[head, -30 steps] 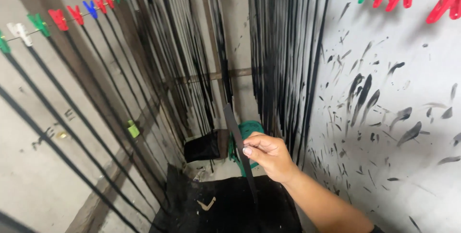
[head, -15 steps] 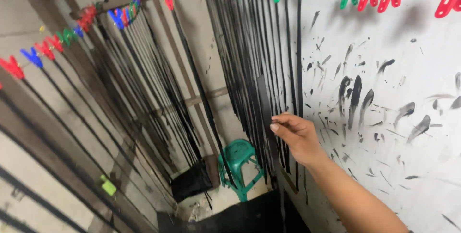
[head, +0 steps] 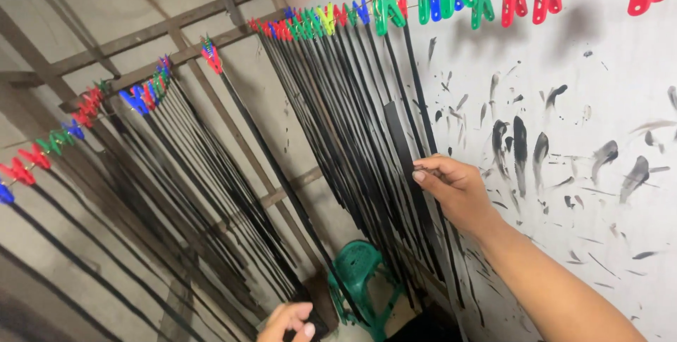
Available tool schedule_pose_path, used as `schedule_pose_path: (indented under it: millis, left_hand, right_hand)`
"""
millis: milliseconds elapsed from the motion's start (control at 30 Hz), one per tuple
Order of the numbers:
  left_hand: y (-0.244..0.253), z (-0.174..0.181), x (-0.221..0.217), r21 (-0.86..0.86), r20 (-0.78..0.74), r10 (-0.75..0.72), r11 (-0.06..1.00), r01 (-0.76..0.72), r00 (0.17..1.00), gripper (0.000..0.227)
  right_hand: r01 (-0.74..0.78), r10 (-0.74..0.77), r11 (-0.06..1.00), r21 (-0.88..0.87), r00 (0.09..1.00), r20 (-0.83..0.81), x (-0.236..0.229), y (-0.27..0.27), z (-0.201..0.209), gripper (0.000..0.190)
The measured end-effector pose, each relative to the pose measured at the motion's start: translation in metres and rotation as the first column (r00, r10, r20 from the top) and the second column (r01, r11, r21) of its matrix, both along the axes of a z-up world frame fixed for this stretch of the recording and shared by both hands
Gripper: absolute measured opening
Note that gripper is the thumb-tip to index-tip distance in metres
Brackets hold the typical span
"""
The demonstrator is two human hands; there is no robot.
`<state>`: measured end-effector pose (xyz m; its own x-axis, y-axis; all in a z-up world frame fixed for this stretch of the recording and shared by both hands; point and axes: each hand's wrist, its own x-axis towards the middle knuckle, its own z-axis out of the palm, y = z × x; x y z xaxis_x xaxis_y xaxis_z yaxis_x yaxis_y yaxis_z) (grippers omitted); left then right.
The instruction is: The person repeatedly rubs a black strap with a small tool on a workbench, then hangs the strap on a line using a clothespin. The person repeats this process with multiple straps.
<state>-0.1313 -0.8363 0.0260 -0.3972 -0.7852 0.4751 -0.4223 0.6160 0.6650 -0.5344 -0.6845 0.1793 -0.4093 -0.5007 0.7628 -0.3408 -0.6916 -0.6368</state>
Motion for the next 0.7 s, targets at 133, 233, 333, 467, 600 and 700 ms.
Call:
schedule_pose_path:
  millis: [133, 233, 333, 467, 600, 700]
  left_hand:
    - [0.014, 0.126, -0.044, -0.299, 0.037, -0.330, 0.897, 0.326, 0.943, 0.034]
    - [0.050, 0.217, -0.077, -0.220, 0.186, -0.250, 0.932, 0.288, 0.950, 0.043]
    - [0.060, 0.278, -0.108, -0.429, 0.289, -0.224, 0.839, 0.335, 0.931, 0.051]
    - [0.062, 0.345, -0.159, -0.762, 0.294, -0.249, 0.522, 0.384, 0.923, 0.052]
    - [0.057, 0.390, -0.212, -0.839, 0.279, -0.192, 0.428, 0.336, 0.941, 0.066]
    - [0.050, 0.408, -0.249, -0.874, 0.257, -0.096, 0.402, 0.274, 0.962, 0.085]
  right_hand:
    - [-0.002, 0.001, 0.999, -0.051, 1.000, -0.025, -0.016, -0.013, -0.001, 0.024]
    - [0.023, -0.026, 0.998, -0.058, 0.999, -0.045, -0.026, -0.018, 0.001, 0.024]
    - [0.001, -0.002, 0.999, -0.054, 1.000, -0.028, -0.036, -0.022, 0.003, 0.020]
    - [-0.035, 0.033, 0.994, -0.103, 0.999, -0.026, -0.052, -0.028, 0.006, 0.017]
    - [-0.094, 0.093, 0.988, -0.125, 0.996, -0.007, -0.067, -0.042, 0.000, 0.017]
    - [-0.112, 0.116, 0.984, -0.136, 0.993, 0.018, -0.072, -0.044, 0.004, 0.017]
